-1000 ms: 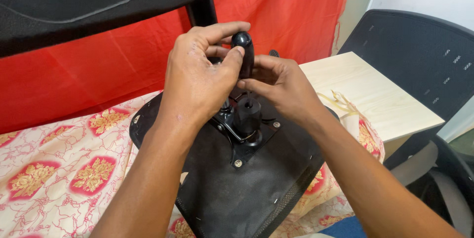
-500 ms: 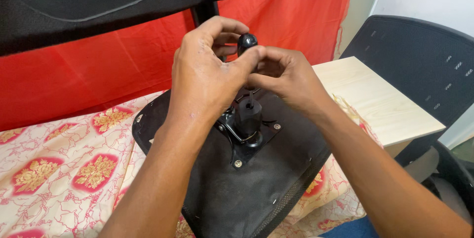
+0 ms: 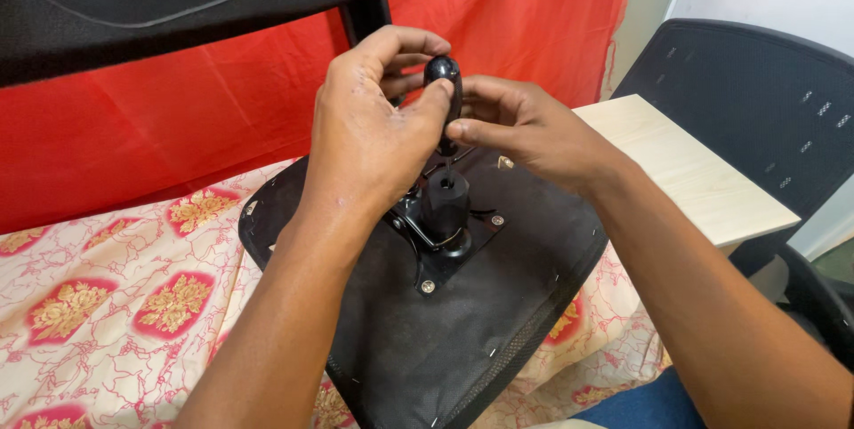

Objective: The person uses a screwdriver to tighten screws on the underside of an office chair base. They then remove the screwdriver and tighten a central knob by hand to secure the chair's gas lift mechanism.

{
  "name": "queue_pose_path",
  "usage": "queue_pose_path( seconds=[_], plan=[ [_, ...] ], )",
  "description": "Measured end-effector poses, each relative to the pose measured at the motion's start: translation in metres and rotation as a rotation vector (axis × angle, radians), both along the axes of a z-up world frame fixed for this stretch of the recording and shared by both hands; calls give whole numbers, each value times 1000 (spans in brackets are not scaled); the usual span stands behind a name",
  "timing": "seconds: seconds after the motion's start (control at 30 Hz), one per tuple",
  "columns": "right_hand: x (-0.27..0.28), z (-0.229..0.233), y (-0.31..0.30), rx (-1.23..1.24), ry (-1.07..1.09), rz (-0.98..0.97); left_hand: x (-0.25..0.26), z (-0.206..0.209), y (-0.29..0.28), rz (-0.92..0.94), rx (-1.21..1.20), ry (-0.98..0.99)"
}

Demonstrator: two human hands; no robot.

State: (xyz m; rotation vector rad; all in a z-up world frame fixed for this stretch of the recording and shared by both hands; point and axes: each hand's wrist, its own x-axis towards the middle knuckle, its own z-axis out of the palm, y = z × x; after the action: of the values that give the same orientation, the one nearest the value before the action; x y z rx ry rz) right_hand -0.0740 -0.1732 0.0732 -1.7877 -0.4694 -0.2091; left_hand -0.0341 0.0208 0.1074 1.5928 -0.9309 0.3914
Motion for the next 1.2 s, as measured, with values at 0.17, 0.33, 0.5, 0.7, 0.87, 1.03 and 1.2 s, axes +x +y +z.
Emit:
queue_pose_path(
  seconds=[0.17,0.33,0.5,0.7,0.87,1.03,1.2],
  plan=[
    [3,-22,17,34,-167,-198,-10,3,-1,200,98,-58],
    [-5,-13,25,26,-148,-187,-8,9,1,72,105,183],
    [-5,15,4,-3,-47,18,0,6,-4,-25,-26,51],
    [5,-5,8,98,-108,-197,-5,0,-8,223,63,-117],
    [2,-19,24,61,-235,-231,-5,1,-6,145,85,-40],
    [-9,-4,16,55,-96,-88,5,3,0,-11,-19,75],
    [-5,2,20,57,-129,-229,0,-1,4,148,5,-153]
  ],
)
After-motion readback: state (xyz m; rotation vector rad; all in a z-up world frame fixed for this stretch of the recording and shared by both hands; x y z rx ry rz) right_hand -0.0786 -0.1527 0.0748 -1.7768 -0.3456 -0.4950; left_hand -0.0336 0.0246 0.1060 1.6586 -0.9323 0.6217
